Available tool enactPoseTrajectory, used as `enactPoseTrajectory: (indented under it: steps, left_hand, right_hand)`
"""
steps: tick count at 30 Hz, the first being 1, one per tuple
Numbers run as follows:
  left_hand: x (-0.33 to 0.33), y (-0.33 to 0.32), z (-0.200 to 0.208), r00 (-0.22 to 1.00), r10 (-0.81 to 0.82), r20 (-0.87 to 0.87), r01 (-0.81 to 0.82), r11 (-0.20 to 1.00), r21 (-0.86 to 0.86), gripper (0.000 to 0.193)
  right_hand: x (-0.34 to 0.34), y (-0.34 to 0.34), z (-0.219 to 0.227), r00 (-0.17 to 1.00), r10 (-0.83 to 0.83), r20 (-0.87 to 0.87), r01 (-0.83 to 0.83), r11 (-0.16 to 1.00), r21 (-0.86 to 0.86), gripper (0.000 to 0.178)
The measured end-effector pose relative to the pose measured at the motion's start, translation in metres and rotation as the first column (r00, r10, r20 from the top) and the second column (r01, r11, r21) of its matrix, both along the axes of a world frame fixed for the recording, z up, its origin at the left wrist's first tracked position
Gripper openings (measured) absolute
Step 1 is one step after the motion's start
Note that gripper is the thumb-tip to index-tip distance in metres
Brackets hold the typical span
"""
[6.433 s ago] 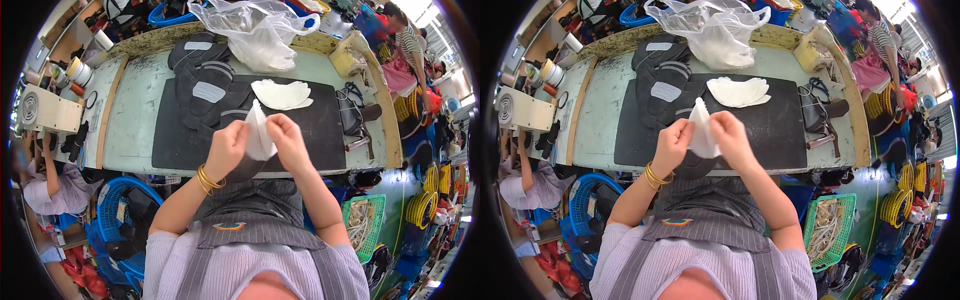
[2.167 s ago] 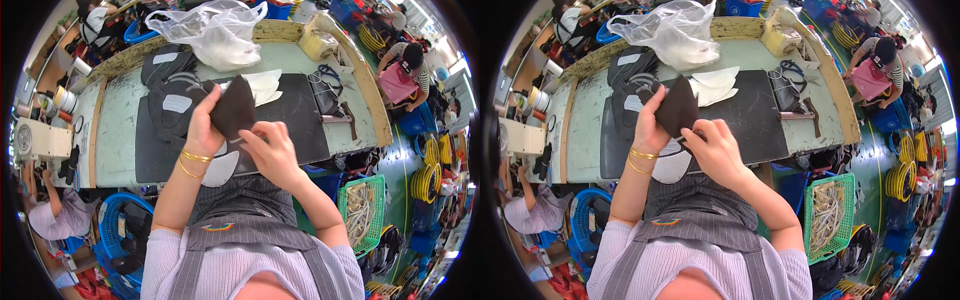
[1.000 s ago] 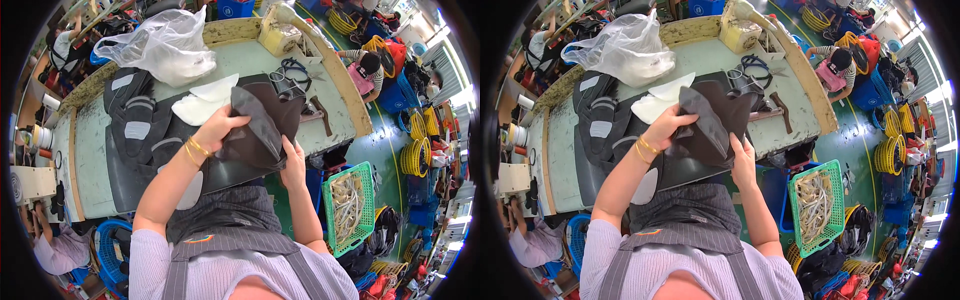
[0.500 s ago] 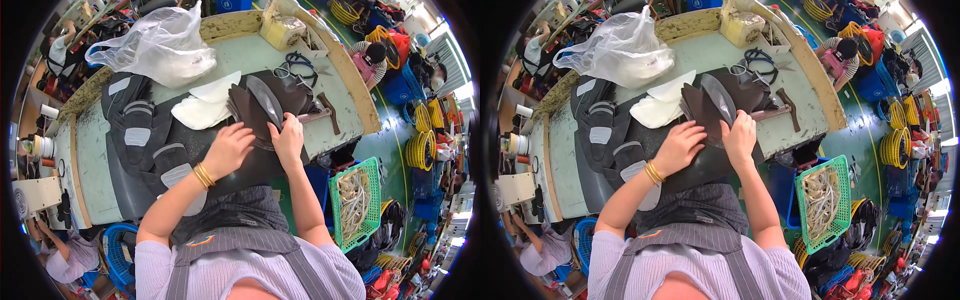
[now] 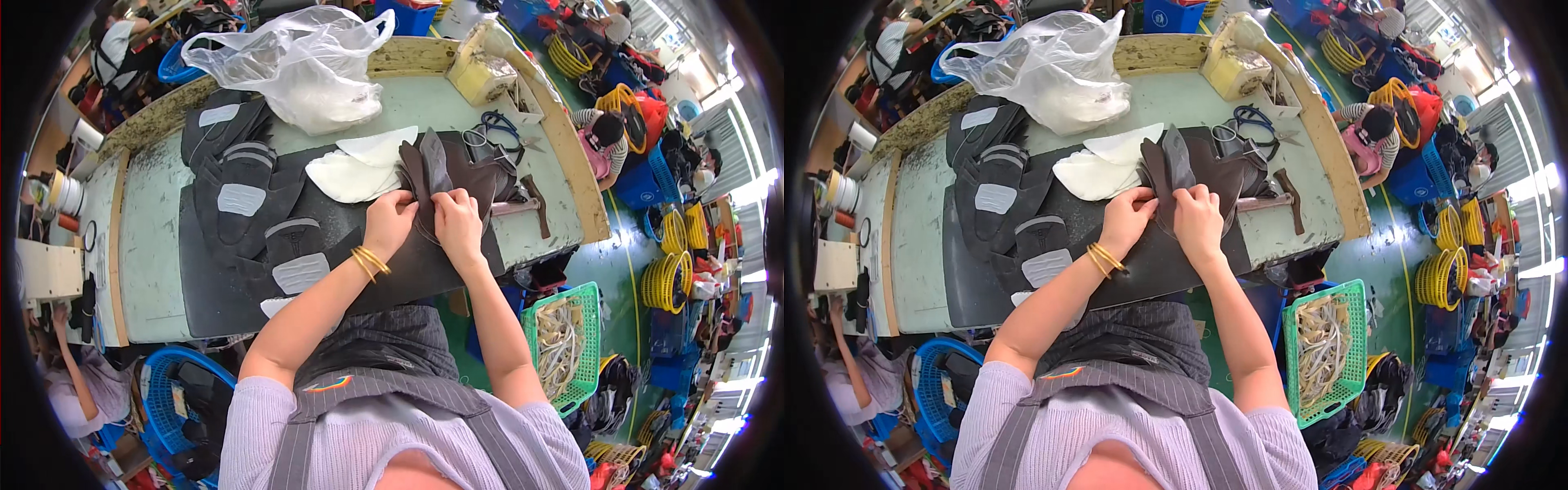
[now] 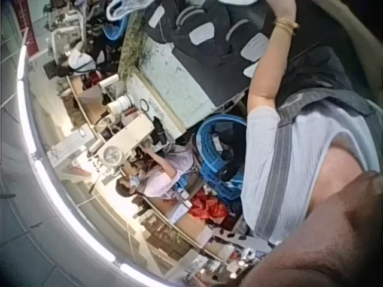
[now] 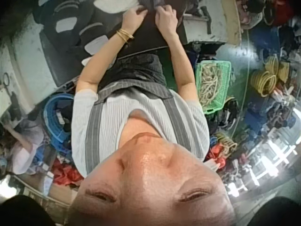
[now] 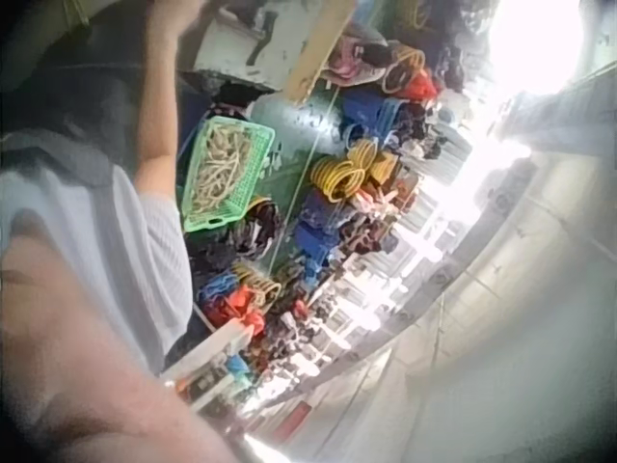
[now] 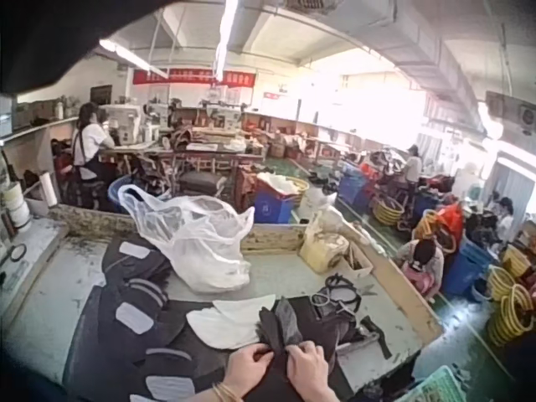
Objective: The recorder is preparing shoe upper components by peeling off protective adhesive layers and aligning the parts on a workbench.
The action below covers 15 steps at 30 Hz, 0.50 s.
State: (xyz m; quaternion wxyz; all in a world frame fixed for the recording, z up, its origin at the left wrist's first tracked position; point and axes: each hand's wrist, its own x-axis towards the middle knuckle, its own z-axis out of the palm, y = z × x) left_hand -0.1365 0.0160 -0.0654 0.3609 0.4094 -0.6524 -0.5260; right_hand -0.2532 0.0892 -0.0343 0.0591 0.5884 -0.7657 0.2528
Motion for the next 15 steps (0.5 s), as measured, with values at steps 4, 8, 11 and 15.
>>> enactPoseTrajectory:
  steps: [4, 8, 11, 15]
  left_hand:
    - [-0.011, -0.011, 0.004, 0.993, 0.035, 0.112, -0.042, 0.997, 0.069, 0.019]
    - [-0.014, -0.013, 0.001, 0.998, -0.062, -0.03, 0.067, 0.976, 0.207, 0.013]
    - [-0.013, -0.01, 0.007, 0.997, -0.067, -0.044, 0.077, 0.962, 0.261, 0.013]
    - [-0.01, -0.012, 0.006, 0.996, -0.085, 0.013, 0.08, 0.974, 0.212, 0.015]
  right_hand:
    - [0.006, 0.004, 0.008, 0.999, -0.023, 0.046, 0.026, 0.998, -0.055, 0.017]
    - [-0.005, 0.004, -0.005, 0.963, 0.002, 0.271, 0.015, 0.998, -0.061, 0.017]
    - [-0.011, 0.007, -0.012, 0.828, 0.02, 0.561, 0.023, 0.997, -0.069, 0.017]
    - [-0.022, 0.002, -0.019, 0.82, 0.095, 0.565, 0.006, 0.984, -0.175, 0.016]
